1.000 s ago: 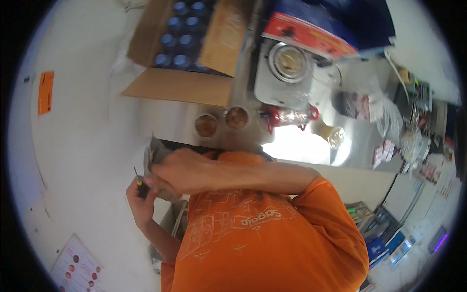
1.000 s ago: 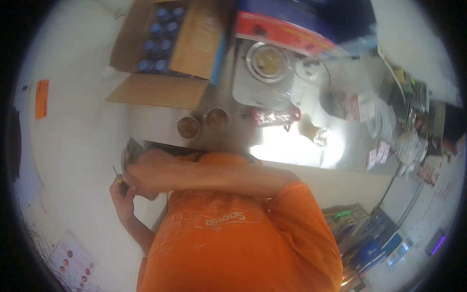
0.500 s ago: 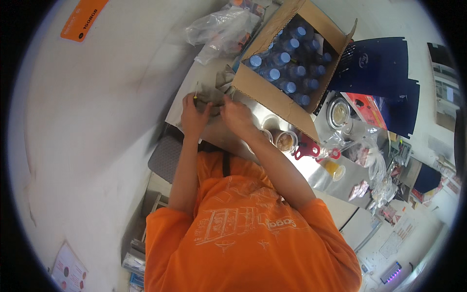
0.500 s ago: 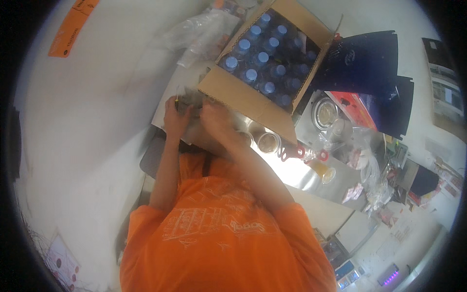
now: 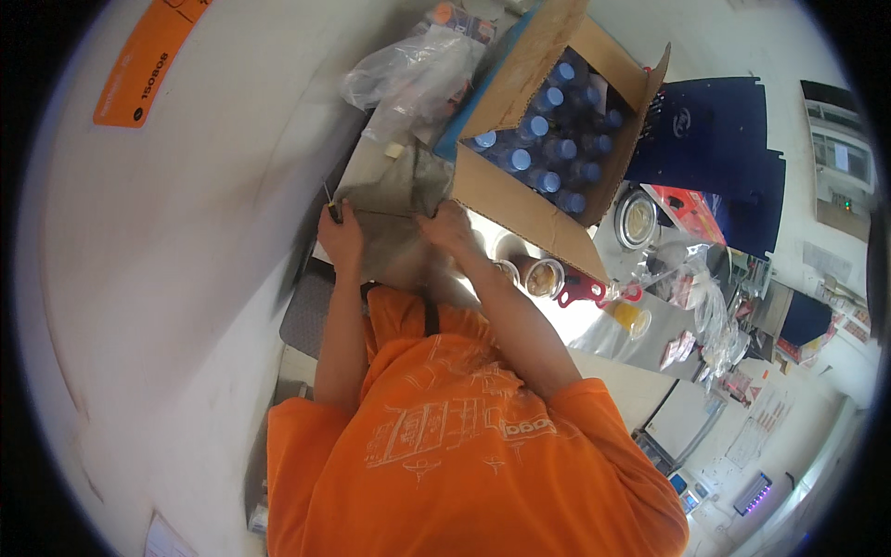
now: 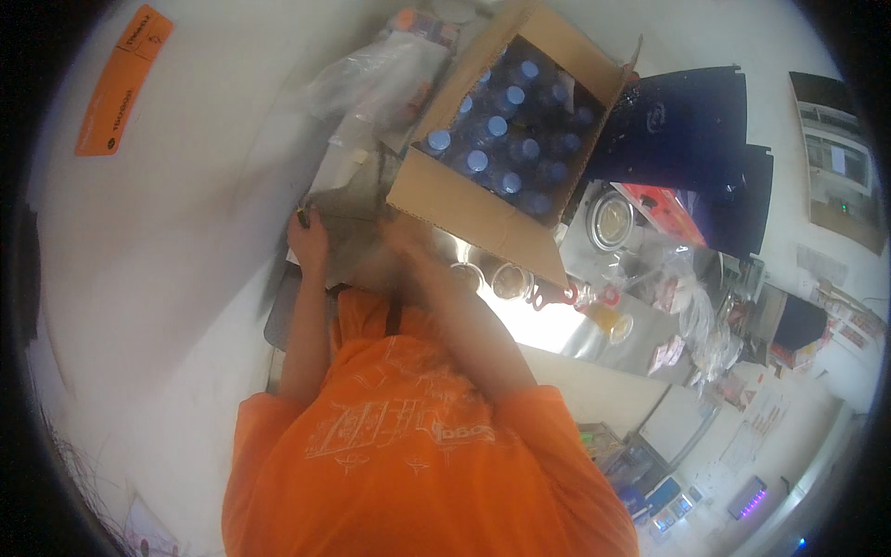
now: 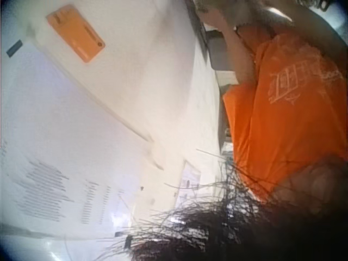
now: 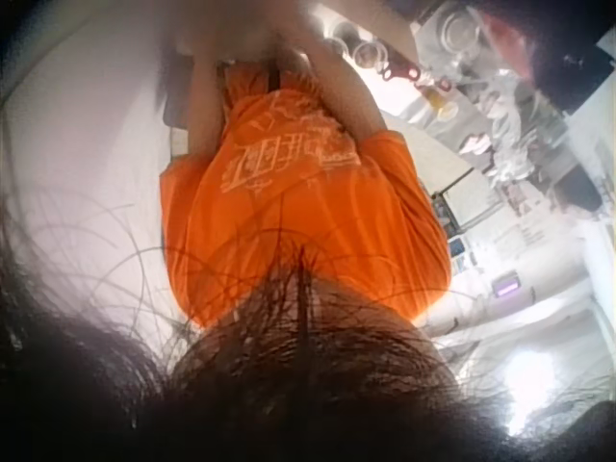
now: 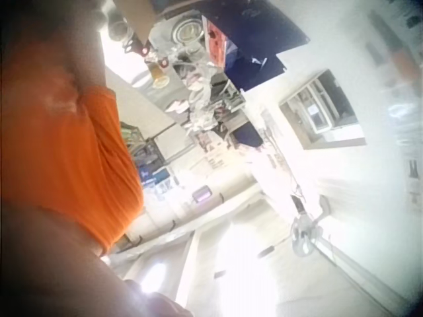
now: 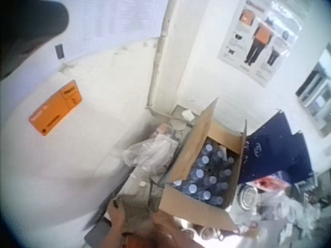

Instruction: The person uses a screwdriver to tighten screws on a blue metal machine, then moves to a counter to operate a touchscreen and print a receipt. They place the receipt on a display case and open a cooler to retrieve a white item.

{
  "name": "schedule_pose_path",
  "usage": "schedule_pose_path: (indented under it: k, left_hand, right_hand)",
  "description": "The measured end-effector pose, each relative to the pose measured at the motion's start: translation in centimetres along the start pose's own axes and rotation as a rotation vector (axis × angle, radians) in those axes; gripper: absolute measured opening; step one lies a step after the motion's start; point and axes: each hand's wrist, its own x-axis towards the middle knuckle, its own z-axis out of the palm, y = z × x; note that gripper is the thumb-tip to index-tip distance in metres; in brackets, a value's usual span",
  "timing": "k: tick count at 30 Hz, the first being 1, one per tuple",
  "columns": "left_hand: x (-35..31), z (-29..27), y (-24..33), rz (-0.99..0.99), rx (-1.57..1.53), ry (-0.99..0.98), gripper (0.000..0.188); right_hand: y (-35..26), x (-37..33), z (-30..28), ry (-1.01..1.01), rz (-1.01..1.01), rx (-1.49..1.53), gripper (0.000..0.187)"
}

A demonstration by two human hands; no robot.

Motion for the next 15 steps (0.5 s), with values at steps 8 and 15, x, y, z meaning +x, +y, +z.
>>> schedule_pose_path:
  k: [8,15]
  left_hand:
    - [-3.0,-1.8,-0.4,0.003,0.176,-0.004,0.034]
    - [-1.9,-4.1,1.6,0.163,-0.022,-0.059,0.024]
  right_hand:
    - [-0.4,-0.2,-2.2,-0.106,0.004,0.56,0.033]
    - [0.1,-0.3,-2.0,-0.218,0.157,0.776,0.028]
